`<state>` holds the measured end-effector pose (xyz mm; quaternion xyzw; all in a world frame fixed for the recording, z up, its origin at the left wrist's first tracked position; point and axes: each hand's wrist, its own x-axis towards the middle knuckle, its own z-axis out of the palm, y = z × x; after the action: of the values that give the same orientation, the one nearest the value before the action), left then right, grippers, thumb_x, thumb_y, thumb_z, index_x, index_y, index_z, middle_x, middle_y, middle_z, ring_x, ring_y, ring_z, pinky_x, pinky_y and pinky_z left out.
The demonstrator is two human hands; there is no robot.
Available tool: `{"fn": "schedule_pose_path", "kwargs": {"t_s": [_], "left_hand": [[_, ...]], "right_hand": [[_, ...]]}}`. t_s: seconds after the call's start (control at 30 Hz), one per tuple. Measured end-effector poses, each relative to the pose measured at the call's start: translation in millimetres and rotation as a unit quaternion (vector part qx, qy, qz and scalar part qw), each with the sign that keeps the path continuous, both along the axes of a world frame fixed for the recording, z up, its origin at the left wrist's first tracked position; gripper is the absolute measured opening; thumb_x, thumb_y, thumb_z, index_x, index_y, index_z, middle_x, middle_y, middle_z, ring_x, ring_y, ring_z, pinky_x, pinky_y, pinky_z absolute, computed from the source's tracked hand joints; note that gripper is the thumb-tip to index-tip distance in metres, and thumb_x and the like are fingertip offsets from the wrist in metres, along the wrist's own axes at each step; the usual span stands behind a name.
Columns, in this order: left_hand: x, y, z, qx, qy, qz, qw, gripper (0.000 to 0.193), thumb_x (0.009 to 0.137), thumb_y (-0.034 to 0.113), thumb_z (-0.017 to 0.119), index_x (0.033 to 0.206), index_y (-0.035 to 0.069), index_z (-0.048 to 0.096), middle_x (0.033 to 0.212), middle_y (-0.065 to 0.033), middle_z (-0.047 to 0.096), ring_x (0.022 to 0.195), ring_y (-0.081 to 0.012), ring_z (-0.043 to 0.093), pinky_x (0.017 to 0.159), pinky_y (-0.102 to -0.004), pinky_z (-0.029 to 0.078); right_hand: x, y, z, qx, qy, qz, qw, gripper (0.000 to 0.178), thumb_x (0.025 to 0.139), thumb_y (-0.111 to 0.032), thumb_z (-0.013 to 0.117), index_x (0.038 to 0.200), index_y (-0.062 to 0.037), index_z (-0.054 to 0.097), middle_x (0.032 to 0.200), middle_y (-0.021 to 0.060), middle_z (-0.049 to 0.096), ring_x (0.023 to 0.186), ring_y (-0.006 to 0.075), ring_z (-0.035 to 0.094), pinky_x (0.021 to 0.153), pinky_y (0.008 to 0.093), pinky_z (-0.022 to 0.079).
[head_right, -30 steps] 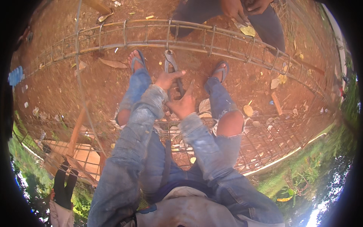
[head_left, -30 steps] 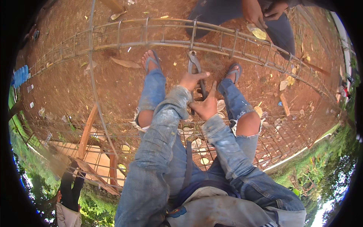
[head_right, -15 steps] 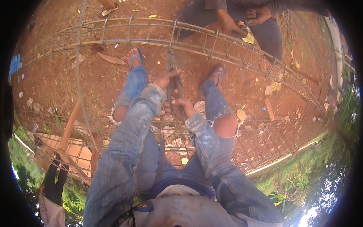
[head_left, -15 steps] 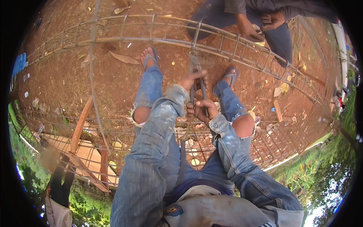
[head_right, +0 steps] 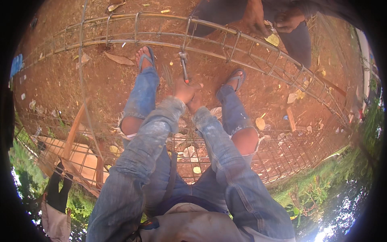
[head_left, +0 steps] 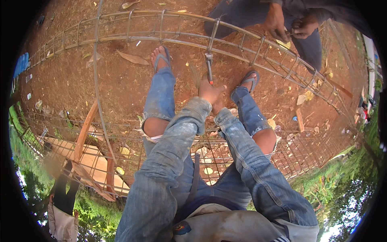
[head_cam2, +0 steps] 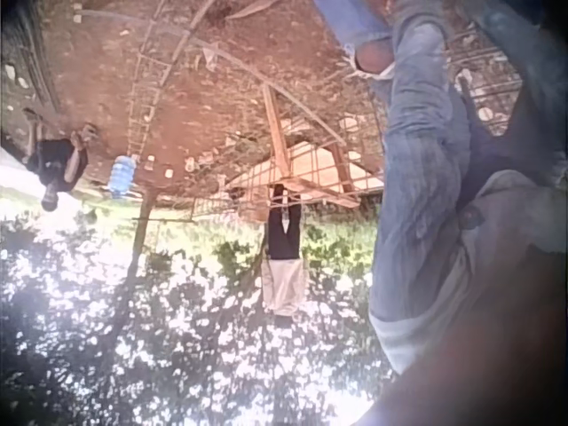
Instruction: The person assembles a rebar cage by tying intersecting steel bars together with wire. They use pliers to twist and secure the wire at multiple junction points on the grid structure.
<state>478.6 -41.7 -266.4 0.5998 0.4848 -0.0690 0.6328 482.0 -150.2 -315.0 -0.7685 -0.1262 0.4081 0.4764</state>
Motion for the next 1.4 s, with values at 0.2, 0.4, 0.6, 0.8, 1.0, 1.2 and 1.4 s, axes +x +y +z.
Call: {"fn": "schedule_pose_path", "kwargs": {"t_s": [0.2,0.4,0.6,0.8,1.0,1.2,1.4], "left_hand": [[-1.6,-4.5,-3.6,0.034,-0.003,0.005,0.999,0.063,0.057,0.023,0.075,0.106,-0.004,0.045,0.091,-0.0159,0.054,0.082,-0.0254,0.055,0.072,-0.0340,0.044],[1.8,12.0,10.0,-0.133,0.063,0.065,0.987,0.043,0.061,0.029,0.075,0.084,-0.001,0.055,0.071,-0.0090,0.056,0.066,-0.0179,0.056,0.058,-0.0300,0.045],[-7.4,41.6,35.2,-0.361,-0.007,0.031,0.932,0.035,0.069,0.026,0.072,0.088,0.004,0.054,0.072,-0.0052,0.056,0.069,-0.0162,0.057,0.058,-0.0291,0.045],[-14.0,46.5,40.2,-0.497,-0.063,0.088,0.861,0.032,0.070,0.029,0.070,0.084,0.004,0.056,0.073,-0.0063,0.057,0.067,-0.0173,0.057,0.058,-0.0316,0.047],[-11.1,36.2,27.8,-0.303,-0.027,0.018,0.952,0.028,0.069,0.026,0.070,0.080,0.004,0.055,0.069,-0.0046,0.056,0.061,-0.0144,0.054,0.056,-0.0298,0.044],[-7.2,31.9,31.1,-0.141,0.032,-0.044,0.989,0.030,0.068,0.027,0.070,0.074,0.002,0.057,0.063,-0.0044,0.055,0.057,-0.0113,0.052,0.054,-0.0282,0.042],[-10.4,55.4,44.4,-0.346,0.033,-0.010,0.937,0.030,0.067,0.027,0.070,0.077,0.003,0.055,0.066,-0.0059,0.056,0.058,-0.0156,0.055,0.052,-0.0306,0.044]], "right_hand": [[14.2,10.4,4.5,-0.189,-0.012,0.110,0.976,0.033,0.071,-0.017,0.062,0.099,-0.0014,0.055,0.091,0.0151,0.059,0.085,0.0235,0.058,0.069,0.0330,0.044],[-42.9,40.2,59.9,-0.201,-0.093,-0.212,0.952,0.060,0.065,-0.016,0.069,0.116,-0.0016,0.042,0.099,0.0172,0.056,0.088,0.0277,0.057,0.073,0.0318,0.044],[-4.8,19.8,106.9,-0.137,0.168,0.038,0.975,0.070,0.063,-0.018,0.073,0.116,0.0061,0.036,0.090,0.0152,0.060,0.083,0.0278,0.059,0.073,0.0358,0.047],[-5.9,7.6,97.4,0.278,0.654,-0.094,0.697,0.066,0.067,-0.022,0.061,0.121,0.0003,0.031,0.106,0.0171,0.049,0.094,0.0255,0.051,0.075,0.0406,0.041],[-17.8,8.3,72.3,0.030,0.314,-0.098,0.944,0.037,0.066,-0.019,0.060,0.097,-0.0029,0.046,0.071,0.0040,0.048,0.061,0.0176,0.046,0.053,0.0283,0.037],[-42.9,44.9,82.9,-0.251,-0.154,-0.147,0.944,0.058,0.063,-0.014,0.068,0.112,0.0051,0.043,0.086,0.0226,0.060,0.082,0.0301,0.061,0.070,0.0372,0.046],[-30.2,25.2,109.0,0.035,0.197,-0.053,0.978,0.060,0.064,-0.010,0.066,0.116,0.0041,0.038,0.084,0.0104,0.057,0.075,0.0236,0.058,0.063,0.0360,0.045]]}}
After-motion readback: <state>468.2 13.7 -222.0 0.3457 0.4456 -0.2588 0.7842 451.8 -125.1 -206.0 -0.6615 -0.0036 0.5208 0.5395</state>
